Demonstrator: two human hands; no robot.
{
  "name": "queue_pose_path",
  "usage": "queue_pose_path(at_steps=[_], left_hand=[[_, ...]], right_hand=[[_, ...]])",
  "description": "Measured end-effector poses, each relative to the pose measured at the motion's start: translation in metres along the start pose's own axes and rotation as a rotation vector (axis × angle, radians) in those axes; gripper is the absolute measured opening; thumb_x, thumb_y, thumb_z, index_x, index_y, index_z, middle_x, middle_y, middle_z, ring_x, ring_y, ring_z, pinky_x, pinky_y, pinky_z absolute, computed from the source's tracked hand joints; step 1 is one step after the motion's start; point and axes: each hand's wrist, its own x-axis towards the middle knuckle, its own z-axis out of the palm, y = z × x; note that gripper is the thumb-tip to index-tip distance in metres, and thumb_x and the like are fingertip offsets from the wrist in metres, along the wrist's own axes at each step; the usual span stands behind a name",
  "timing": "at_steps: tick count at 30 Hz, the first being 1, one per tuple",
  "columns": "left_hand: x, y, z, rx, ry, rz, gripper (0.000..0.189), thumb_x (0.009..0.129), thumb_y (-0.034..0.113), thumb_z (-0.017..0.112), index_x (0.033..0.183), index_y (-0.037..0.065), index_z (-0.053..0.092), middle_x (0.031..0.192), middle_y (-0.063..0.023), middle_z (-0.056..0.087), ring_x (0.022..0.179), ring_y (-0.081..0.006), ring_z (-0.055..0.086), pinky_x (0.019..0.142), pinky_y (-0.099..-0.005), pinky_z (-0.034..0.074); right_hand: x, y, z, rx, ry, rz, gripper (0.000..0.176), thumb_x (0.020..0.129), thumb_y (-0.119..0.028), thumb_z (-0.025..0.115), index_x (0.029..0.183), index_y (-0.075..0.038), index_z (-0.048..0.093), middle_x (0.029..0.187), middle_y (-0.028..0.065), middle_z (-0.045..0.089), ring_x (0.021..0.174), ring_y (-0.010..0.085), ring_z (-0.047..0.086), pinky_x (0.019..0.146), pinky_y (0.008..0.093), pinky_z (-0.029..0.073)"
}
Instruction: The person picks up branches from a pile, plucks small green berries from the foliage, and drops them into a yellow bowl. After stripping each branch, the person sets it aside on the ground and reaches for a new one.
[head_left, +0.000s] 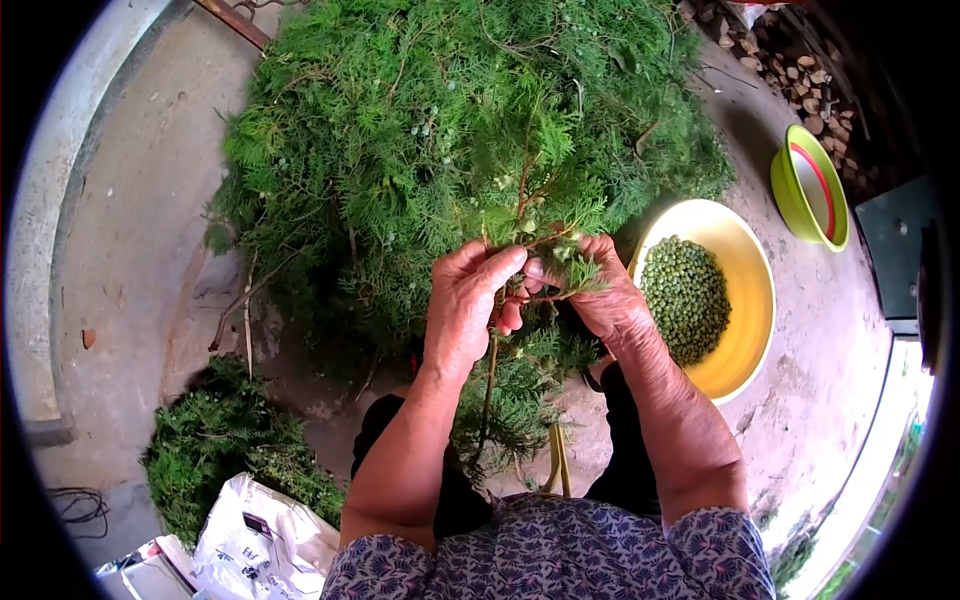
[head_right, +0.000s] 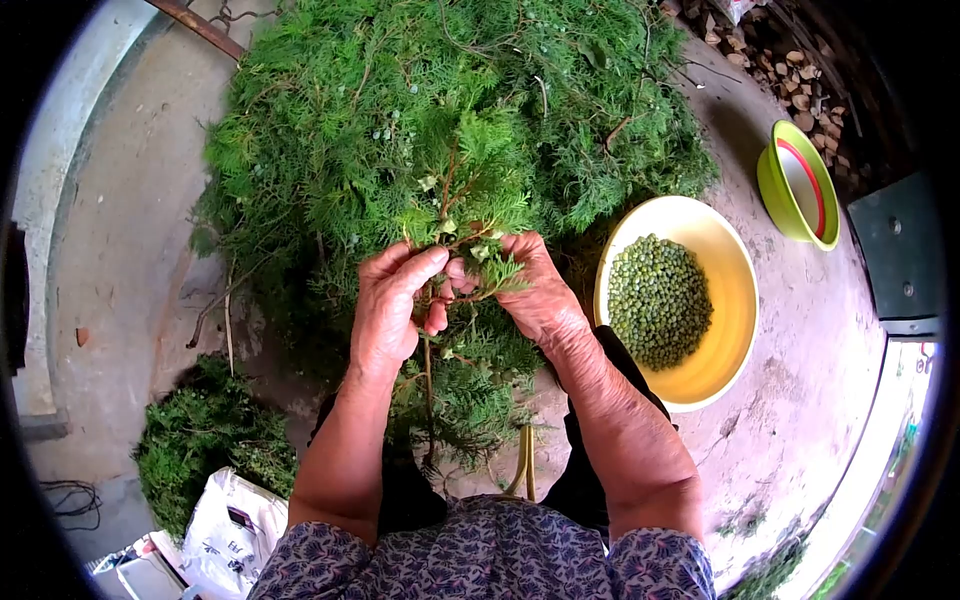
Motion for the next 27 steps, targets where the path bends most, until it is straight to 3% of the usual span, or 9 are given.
queue_pose_path(at_steps=[5,7,14,16,20,27], left_hand=[[-0.001,0.001,0.0,-0.067,-0.006,-0.029,0.016,0.082,0.017,0.059,0.084,0.001,0.061,0.066,-0.0049,0.06,0.044,-0.0086,0.051,0.029,-0.0197,0.034],[0.0,0.001,-0.004,-0.053,-0.014,-0.047,0.017,0.081,0.018,0.059,0.083,0.001,0.061,0.067,-0.0049,0.06,0.046,-0.0084,0.052,0.029,-0.0195,0.034],[0.0,0.001,-0.005,-0.078,-0.01,-0.078,0.017,0.081,0.019,0.059,0.08,0.001,0.06,0.068,-0.005,0.061,0.047,-0.0088,0.053,0.029,-0.0183,0.033],[0.001,-0.001,-0.006,-0.079,-0.008,-0.075,0.017,0.081,0.018,0.059,0.08,0.001,0.06,0.068,-0.005,0.061,0.047,-0.009,0.054,0.028,-0.0183,0.033],[0.0,0.005,-0.006,-0.112,-0.04,-0.114,0.018,0.082,0.018,0.058,0.078,0.001,0.059,0.068,-0.0048,0.061,0.049,-0.0096,0.056,0.028,-0.0184,0.032],[-0.001,-0.003,-0.004,-0.021,-0.016,-0.048,0.021,0.083,0.021,0.057,0.075,0.001,0.057,0.067,-0.005,0.06,0.05,-0.0097,0.056,0.028,-0.0185,0.032]], right_hand=[[-0.002,-0.009,0.005,-0.091,-0.038,0.012,0.018,0.075,-0.011,0.072,0.091,-0.005,0.064,0.076,-0.0003,0.064,0.069,0.0071,0.057,0.065,0.022,0.047],[-0.004,-0.012,0.01,-0.104,-0.026,-0.107,0.019,0.075,-0.009,0.071,0.092,-0.005,0.064,0.077,0.0006,0.064,0.068,0.0069,0.058,0.064,0.0217,0.049],[0.0,-0.002,0.002,-0.133,-0.043,-0.048,0.023,0.076,-0.008,0.069,0.097,-0.003,0.061,0.081,0.0032,0.064,0.068,0.0081,0.059,0.062,0.0227,0.049],[-0.002,-0.006,0.009,-0.09,-0.007,-0.02,0.016,0.078,-0.009,0.068,0.09,-0.002,0.061,0.072,0.0035,0.063,0.065,0.0103,0.059,0.06,0.0227,0.049],[-0.003,-0.006,0.01,-0.139,-0.014,-0.126,0.018,0.079,-0.011,0.068,0.091,-0.001,0.06,0.072,0.0039,0.063,0.064,0.0102,0.059,0.06,0.0232,0.049],[-0.007,-0.015,0.014,-0.144,-0.018,0.044,0.028,0.08,-0.02,0.067,0.096,0.001,0.057,0.071,0.0045,0.061,0.063,0.011,0.058,0.058,0.0242,0.048]])
